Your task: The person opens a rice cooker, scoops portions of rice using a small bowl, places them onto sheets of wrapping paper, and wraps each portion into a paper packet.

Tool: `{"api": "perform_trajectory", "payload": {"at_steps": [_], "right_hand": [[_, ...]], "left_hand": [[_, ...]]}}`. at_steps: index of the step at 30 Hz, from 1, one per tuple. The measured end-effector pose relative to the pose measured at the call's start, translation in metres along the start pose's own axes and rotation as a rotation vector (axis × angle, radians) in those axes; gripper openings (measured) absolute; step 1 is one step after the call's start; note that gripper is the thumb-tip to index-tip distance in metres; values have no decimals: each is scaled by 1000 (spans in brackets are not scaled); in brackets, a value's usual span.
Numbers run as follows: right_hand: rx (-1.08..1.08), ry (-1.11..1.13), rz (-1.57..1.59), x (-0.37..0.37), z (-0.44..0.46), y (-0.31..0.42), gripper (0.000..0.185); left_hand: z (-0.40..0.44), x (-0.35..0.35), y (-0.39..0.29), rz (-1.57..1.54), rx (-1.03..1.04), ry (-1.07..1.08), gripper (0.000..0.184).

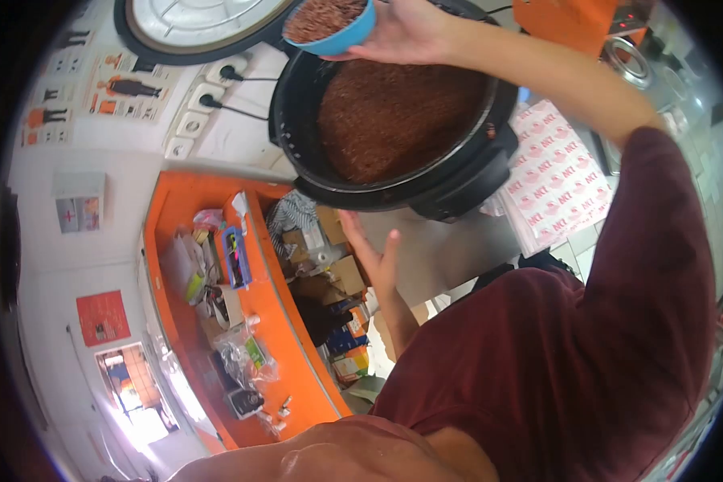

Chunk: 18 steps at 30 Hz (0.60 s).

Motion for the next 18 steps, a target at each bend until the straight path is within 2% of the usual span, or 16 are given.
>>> {"api": "perform_trajectory", "payload": {"at_steps": [3, 5, 9, 11, 12, 13, 14, 15, 16, 17, 18], "right_hand": [[-155, 61, 134, 21, -6, 4, 71], [-134, 73, 214, 25, -14, 9, 74], [-229, -114, 186, 37, -50, 21, 69], [-284, -178, 168, 28, -74, 26, 66], [-321, -156, 224, 20, -91, 30, 64], [-354, -130, 278, 12, -109, 35, 62], [-318, -79, 422, 5, -133, 41, 61], [-334, -245, 384, 9, -163, 42, 59], [-433, -328, 393, -14, -188, 41, 58], [-480, -605, 343, -11, -215, 42, 60], [-468, -356, 417, -49, -252, 35, 52]], "left_hand": [[-2, 5, 0, -105, -35, -2, 85], [-1, 3, 1, -170, -56, -6, 82], [-4, 5, 0, -210, -54, 28, 72], [-12, 11, -1, -351, -189, -189, 63], [-17, 24, 0, -504, -292, -438, 39], [-29, 34, 3, -505, -309, -442, 39], [-43, 42, 18, -467, -425, -515, 29], [-58, 51, 37, -427, -537, -590, 21], [-82, 63, 69, -338, -380, -499, 13], [-100, 81, 68, -325, -426, -440, 13], [-116, 102, 65, -314, -470, -384, 13]]}}
Point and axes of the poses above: each hand's wrist, its own z-axis towards the middle knuckle, its own x-axis out of the palm, y = z × x, the point moved 2 cm from there along z, towards the middle knuckle, and after that the axes turned 9 degrees about -x, right-handed, at the moved point
